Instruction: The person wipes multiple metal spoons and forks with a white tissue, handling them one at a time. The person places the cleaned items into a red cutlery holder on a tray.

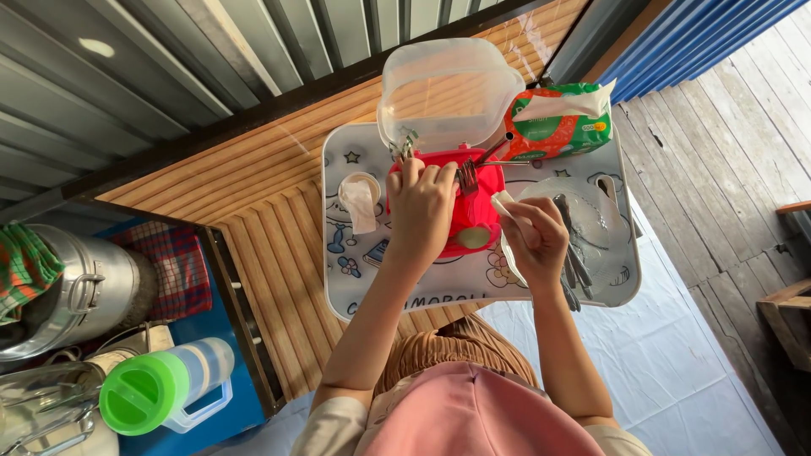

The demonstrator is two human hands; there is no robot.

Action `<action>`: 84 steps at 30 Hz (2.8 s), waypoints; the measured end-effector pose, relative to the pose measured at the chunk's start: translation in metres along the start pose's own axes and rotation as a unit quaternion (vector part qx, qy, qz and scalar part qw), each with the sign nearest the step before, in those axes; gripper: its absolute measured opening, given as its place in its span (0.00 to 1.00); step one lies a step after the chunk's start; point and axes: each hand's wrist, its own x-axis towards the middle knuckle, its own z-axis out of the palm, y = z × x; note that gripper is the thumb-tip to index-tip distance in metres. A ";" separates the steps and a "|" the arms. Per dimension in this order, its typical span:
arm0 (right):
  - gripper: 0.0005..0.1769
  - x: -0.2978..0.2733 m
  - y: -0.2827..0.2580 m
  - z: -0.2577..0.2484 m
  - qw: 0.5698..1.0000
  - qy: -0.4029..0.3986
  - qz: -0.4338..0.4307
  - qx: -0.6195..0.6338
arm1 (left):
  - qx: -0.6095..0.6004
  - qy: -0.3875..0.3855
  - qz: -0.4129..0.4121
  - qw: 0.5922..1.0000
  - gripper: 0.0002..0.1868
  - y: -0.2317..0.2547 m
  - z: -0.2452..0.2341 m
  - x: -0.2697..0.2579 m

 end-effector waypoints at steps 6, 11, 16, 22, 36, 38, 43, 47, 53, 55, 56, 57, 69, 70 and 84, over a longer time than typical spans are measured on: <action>0.08 -0.001 -0.001 0.000 1.000 0.004 -0.004 0.011 | -0.060 -0.008 -0.034 0.998 0.20 0.004 -0.016 -0.003; 0.08 -0.003 0.001 -0.003 1.000 0.005 -0.005 0.016 | -0.094 -0.008 -0.051 0.994 0.16 0.003 -0.023 -0.018; 0.07 -0.005 -0.002 -0.001 1.000 0.007 -0.006 0.026 | -0.176 0.019 -0.095 0.980 0.12 0.003 -0.029 -0.030; 0.07 -0.005 -0.007 -0.001 1.000 0.001 0.000 0.023 | -0.194 0.093 -0.140 0.967 0.11 -0.005 -0.027 -0.041; 0.07 -0.005 -0.008 0.002 1.000 0.004 0.003 0.025 | -0.126 0.161 -0.121 0.971 0.11 -0.009 -0.031 -0.043; 0.07 -0.005 -0.007 0.003 1.000 0.004 0.000 0.027 | -0.126 0.159 -0.116 0.972 0.09 -0.011 -0.036 -0.043; 0.07 -0.006 -0.003 0.004 0.999 -0.004 -0.007 0.034 | -0.120 0.152 -0.104 0.975 0.10 -0.018 -0.036 -0.047; 0.07 -0.006 -0.003 0.006 0.999 -0.007 -0.011 0.037 | -0.140 0.142 -0.101 0.975 0.07 -0.019 -0.037 -0.047; 0.07 -0.005 -0.005 0.005 0.999 -0.008 -0.010 0.032 | -0.174 0.162 -0.099 0.966 0.07 -0.016 -0.043 -0.045; 0.07 -0.005 -0.006 0.004 0.999 -0.003 -0.007 0.037 | -0.176 0.170 -0.098 0.965 0.07 -0.015 -0.040 -0.045; 0.07 -0.005 -0.006 0.003 1.000 -0.001 -0.003 0.031 | -0.187 0.184 -0.088 0.961 0.06 -0.014 -0.038 -0.045; 0.06 -0.006 -0.005 0.001 1.000 0.001 0.001 0.025 | -0.198 0.198 -0.077 0.957 0.06 -0.012 -0.036 -0.044; 0.09 -0.035 0.041 -0.091 0.982 0.155 0.105 0.016 | -0.359 0.193 0.123 0.905 0.05 0.089 -0.024 -0.037; 0.09 -0.036 0.039 -0.095 0.981 0.161 0.107 0.012 | -0.364 0.189 0.127 0.903 0.05 0.097 -0.019 -0.038; 0.33 -0.078 0.093 -0.121 0.964 0.039 0.205 -0.167 | -0.548 -0.110 0.043 0.828 0.04 0.112 0.029 -0.054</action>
